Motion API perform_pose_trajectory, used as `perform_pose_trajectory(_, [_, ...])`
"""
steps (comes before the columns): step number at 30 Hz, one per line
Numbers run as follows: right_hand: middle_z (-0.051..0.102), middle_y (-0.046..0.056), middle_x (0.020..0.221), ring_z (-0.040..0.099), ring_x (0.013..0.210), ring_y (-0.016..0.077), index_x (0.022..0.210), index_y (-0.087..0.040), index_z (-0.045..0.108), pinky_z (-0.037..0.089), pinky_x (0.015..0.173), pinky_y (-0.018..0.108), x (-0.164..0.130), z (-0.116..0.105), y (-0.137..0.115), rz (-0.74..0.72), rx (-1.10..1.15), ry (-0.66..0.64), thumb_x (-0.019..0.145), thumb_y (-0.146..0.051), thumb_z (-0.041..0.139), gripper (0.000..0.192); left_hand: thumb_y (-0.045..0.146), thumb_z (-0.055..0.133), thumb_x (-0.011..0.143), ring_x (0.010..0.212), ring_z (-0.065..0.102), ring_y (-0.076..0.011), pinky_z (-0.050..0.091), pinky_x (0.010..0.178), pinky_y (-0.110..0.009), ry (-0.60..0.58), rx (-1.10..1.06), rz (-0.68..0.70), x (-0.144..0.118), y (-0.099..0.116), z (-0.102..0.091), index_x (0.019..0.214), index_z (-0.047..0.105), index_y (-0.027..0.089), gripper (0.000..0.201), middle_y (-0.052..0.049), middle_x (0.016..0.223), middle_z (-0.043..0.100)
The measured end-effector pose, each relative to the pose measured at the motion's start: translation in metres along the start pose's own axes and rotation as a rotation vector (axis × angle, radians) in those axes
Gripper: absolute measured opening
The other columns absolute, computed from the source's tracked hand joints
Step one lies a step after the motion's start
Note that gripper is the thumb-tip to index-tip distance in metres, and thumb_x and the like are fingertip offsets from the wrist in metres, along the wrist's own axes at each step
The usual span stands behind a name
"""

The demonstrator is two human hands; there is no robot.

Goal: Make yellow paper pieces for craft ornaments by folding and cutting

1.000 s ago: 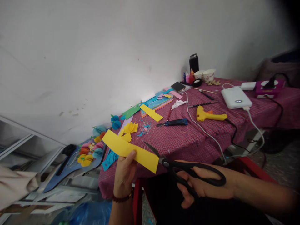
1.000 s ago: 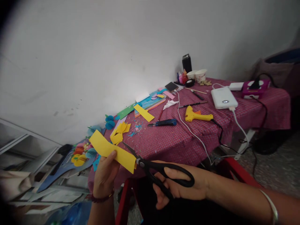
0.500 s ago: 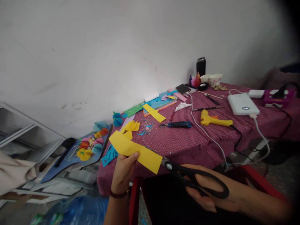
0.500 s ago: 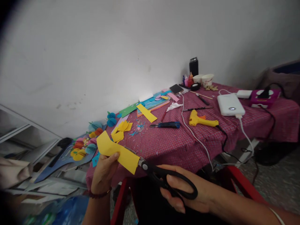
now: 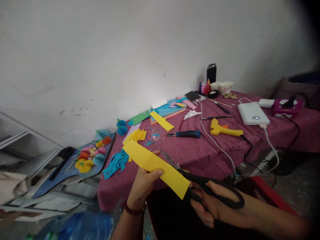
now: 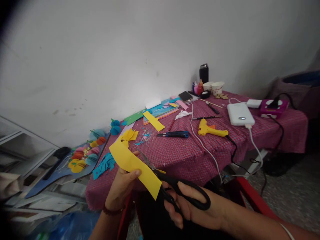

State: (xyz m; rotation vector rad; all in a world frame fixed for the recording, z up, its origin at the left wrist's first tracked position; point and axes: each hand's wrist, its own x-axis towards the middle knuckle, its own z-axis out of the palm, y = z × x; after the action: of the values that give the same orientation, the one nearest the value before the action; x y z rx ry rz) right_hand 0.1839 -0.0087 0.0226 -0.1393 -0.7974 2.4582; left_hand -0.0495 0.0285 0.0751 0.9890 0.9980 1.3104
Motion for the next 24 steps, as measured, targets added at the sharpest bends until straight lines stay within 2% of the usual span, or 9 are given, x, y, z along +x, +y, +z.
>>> perform_pose_trajectory(7, [0.048,-0.003,0.071,0.035,0.045,0.0036,0.101,-0.017,0.055,0.031,0.041,0.016,-0.001,0.002,0.002,-0.082,-0.156,0.072,0.082,-0.062,0.060,0.049,0.013,0.085,0.056,0.068,0.065,-0.0167,0.054,0.066,-0.027,-0.027,-0.031,0.008,-0.001,0.003,0.005,0.130,0.058,0.024,0.079,-0.001,0.079,0.070])
perform_pose_trajectory(12, [0.048,-0.003,0.068,0.035,0.045,0.0029,0.104,-0.016,0.055,0.027,0.041,0.015,-0.001,0.003,-0.007,-0.094,-0.439,0.104,0.080,-0.066,0.059,0.055,0.013,0.086,0.056,0.072,0.067,-0.0196,0.056,0.068,-0.030,-0.087,-0.011,0.026,-0.003,0.007,0.000,0.132,0.055,0.023,0.083,-0.003,0.084,0.071])
perform_pose_trajectory(15, [0.047,-0.004,0.069,0.035,0.048,0.0037,0.111,-0.017,0.055,0.025,0.044,0.016,-0.003,-0.001,-0.014,-0.045,-0.638,0.168,0.076,-0.066,0.065,0.061,0.023,0.088,0.056,0.077,0.068,-0.0232,0.057,0.069,-0.034,-0.066,-0.132,0.077,0.001,0.014,-0.009,0.122,0.062,0.020,0.072,-0.007,0.093,0.072])
perform_pose_trajectory(17, [0.045,-0.005,0.070,0.035,0.050,0.0041,0.116,-0.019,0.054,0.025,0.045,0.017,-0.005,-0.008,-0.016,-0.015,-0.722,0.217,0.074,-0.062,0.069,0.062,0.027,0.087,0.058,0.078,0.069,-0.0223,0.057,0.071,-0.033,0.065,-0.263,0.120,0.005,0.020,-0.016,0.109,0.068,0.019,0.055,-0.007,0.094,0.073])
perform_pose_trajectory(20, [0.045,-0.004,0.074,0.036,0.053,0.0048,0.118,-0.021,0.053,0.026,0.046,0.017,-0.009,-0.020,-0.017,0.001,-0.795,0.261,0.076,-0.056,0.069,0.057,0.016,0.085,0.057,0.074,0.069,-0.0180,0.058,0.069,-0.027,0.222,-0.310,0.150,0.012,0.029,-0.025,0.088,0.071,0.017,0.034,-0.004,0.085,0.074])
perform_pose_trajectory(24, [0.046,-0.004,0.075,0.037,0.055,0.0055,0.119,-0.021,0.052,0.028,0.048,0.018,-0.011,-0.026,-0.018,0.013,-0.829,0.267,0.078,-0.054,0.068,0.055,0.006,0.081,0.058,0.055,0.061,-0.0101,0.047,0.043,-0.016,0.158,-0.187,0.074,0.015,0.035,-0.034,0.076,0.070,0.013,0.023,-0.001,0.073,0.072])
